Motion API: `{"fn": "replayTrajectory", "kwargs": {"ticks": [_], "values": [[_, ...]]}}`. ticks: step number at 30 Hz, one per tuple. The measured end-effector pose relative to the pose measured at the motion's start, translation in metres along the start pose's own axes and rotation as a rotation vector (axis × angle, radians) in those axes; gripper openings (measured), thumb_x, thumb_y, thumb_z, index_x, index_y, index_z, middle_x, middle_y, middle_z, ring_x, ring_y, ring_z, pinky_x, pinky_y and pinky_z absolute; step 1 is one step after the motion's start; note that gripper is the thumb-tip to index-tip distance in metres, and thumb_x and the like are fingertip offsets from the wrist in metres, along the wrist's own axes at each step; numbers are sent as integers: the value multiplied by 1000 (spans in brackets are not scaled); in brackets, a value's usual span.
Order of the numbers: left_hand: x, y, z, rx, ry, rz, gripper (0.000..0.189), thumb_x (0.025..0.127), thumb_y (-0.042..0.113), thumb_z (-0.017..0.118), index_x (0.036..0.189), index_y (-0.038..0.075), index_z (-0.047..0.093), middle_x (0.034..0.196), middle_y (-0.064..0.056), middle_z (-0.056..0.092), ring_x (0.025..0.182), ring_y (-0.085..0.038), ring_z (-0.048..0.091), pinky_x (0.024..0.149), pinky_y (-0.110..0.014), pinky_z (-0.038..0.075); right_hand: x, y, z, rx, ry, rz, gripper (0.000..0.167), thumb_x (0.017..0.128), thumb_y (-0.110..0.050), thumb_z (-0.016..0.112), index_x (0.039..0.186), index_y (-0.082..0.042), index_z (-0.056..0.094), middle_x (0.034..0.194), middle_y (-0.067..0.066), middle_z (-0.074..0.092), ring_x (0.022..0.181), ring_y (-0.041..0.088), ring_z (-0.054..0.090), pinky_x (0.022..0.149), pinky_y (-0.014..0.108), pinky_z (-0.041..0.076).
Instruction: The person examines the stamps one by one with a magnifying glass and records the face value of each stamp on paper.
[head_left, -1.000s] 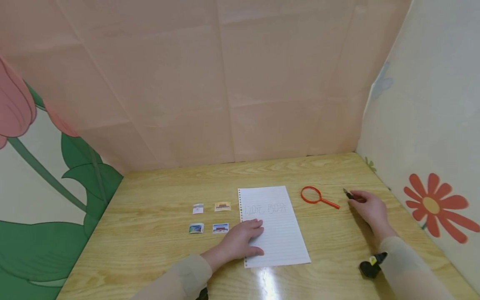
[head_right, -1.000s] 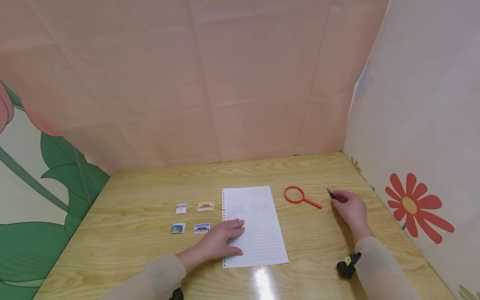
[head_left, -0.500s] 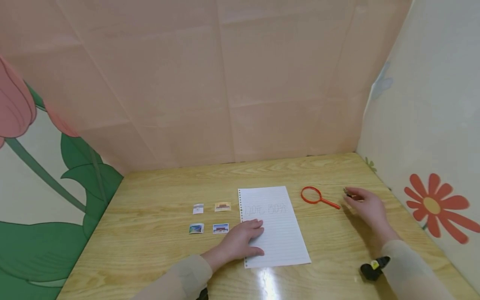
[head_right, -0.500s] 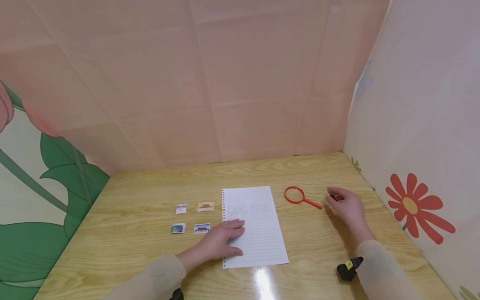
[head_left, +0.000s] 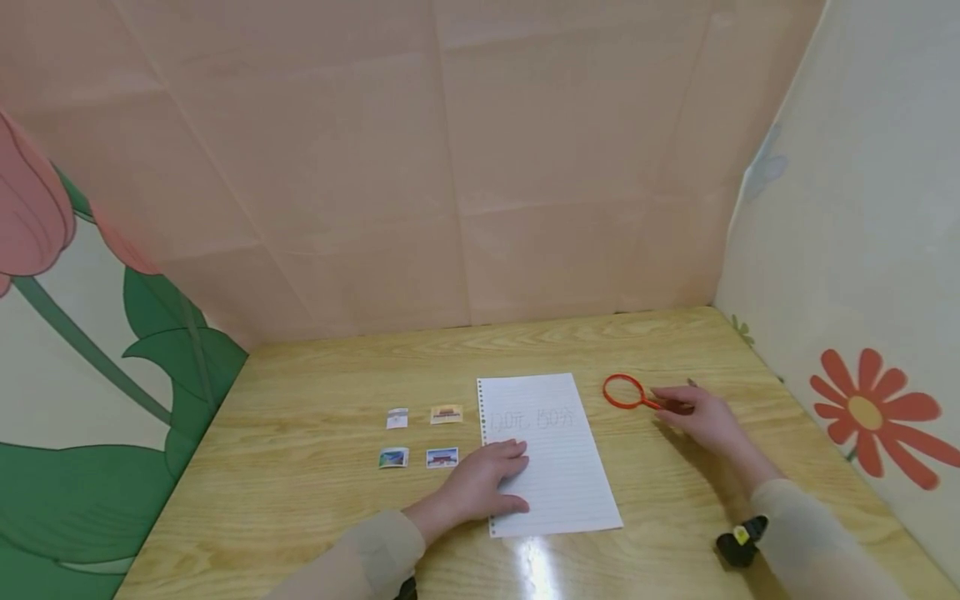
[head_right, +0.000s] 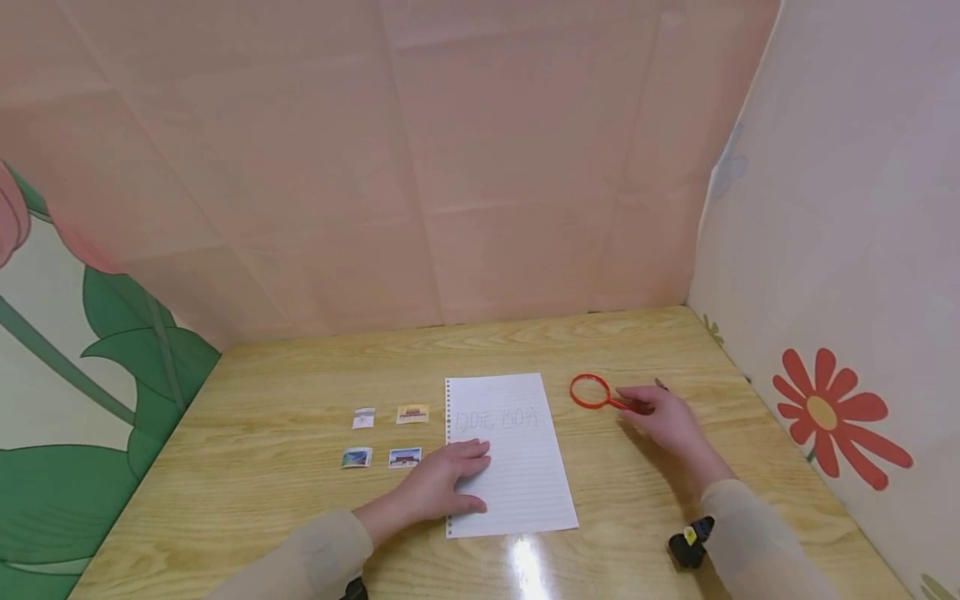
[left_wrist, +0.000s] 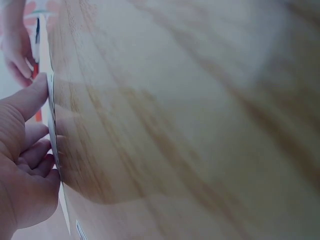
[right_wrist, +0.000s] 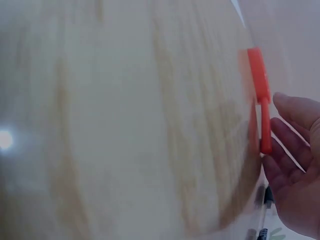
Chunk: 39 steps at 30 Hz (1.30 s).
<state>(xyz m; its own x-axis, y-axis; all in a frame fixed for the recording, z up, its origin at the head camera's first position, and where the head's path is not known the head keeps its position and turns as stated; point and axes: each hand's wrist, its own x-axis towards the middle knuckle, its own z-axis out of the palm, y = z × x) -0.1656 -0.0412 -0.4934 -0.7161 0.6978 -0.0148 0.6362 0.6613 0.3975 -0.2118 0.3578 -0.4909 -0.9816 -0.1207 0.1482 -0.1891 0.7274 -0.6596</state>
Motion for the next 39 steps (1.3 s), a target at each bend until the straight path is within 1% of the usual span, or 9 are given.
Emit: {"fn": "replayTrajectory", "kwargs": {"ticks": [3,7,9,12,19,22,27,32,39], "values": [[1,0,0,6,-5,-4,68,87,43,74,142,9,53,154,-2,41,142,-18,35,116,-36,29,1,2,2,-20,-9,10,45,88,-21,77,126,0,66,120,20,67,104,30,62,77,25,51],[1,-1,2,15,-1,-6,68,87,44,74,142,9,54,154,-1,41,142,-18,35,116,-35,29,1,2,4,-29,-21,12,44,89,-21,76,127,-1,66,124,23,64,115,40,57,94,47,49],[1,-1,2,17,2,-5,68,86,45,75,141,10,54,154,-1,41,142,-18,35,116,-35,29,2,3,5,-31,-22,11,43,89,-19,76,126,0,66,124,24,64,116,43,56,97,57,45],[1,-1,2,18,5,-3,68,86,44,75,141,9,54,154,-2,41,142,-18,36,116,-35,29,3,4,6,-37,-20,10,42,89,-17,76,125,0,66,123,25,63,116,45,55,100,62,40],[1,0,1,16,3,0,68,87,43,75,141,8,54,154,-2,41,142,-18,35,116,-35,29,6,9,8,-57,-1,-12,40,87,-16,77,122,1,68,118,26,64,115,47,54,110,65,25],[1,0,1,9,-3,-3,67,87,43,74,141,8,54,154,-2,41,142,-18,35,117,-35,29,7,10,8,-71,4,-15,38,87,-15,77,122,0,69,117,24,65,113,45,55,106,64,32],[2,-1,0,13,-4,-8,67,87,43,74,141,9,54,154,-2,41,142,-19,36,117,-36,29,7,10,11,-105,33,-45,34,87,-16,78,117,-2,72,112,19,67,105,38,58,92,57,44],[3,-2,2,47,5,-9,69,85,46,75,141,11,55,153,-1,42,141,-19,37,116,-35,29,7,8,13,-127,66,-59,28,87,-14,78,111,-2,74,105,16,70,99,35,61,86,53,48],[2,-4,2,38,19,15,67,87,46,73,141,11,55,152,-1,43,140,-19,39,116,-35,30,8,4,18,-96,70,-7,21,89,-9,74,109,0,75,106,19,69,101,37,61,87,55,49]]}}
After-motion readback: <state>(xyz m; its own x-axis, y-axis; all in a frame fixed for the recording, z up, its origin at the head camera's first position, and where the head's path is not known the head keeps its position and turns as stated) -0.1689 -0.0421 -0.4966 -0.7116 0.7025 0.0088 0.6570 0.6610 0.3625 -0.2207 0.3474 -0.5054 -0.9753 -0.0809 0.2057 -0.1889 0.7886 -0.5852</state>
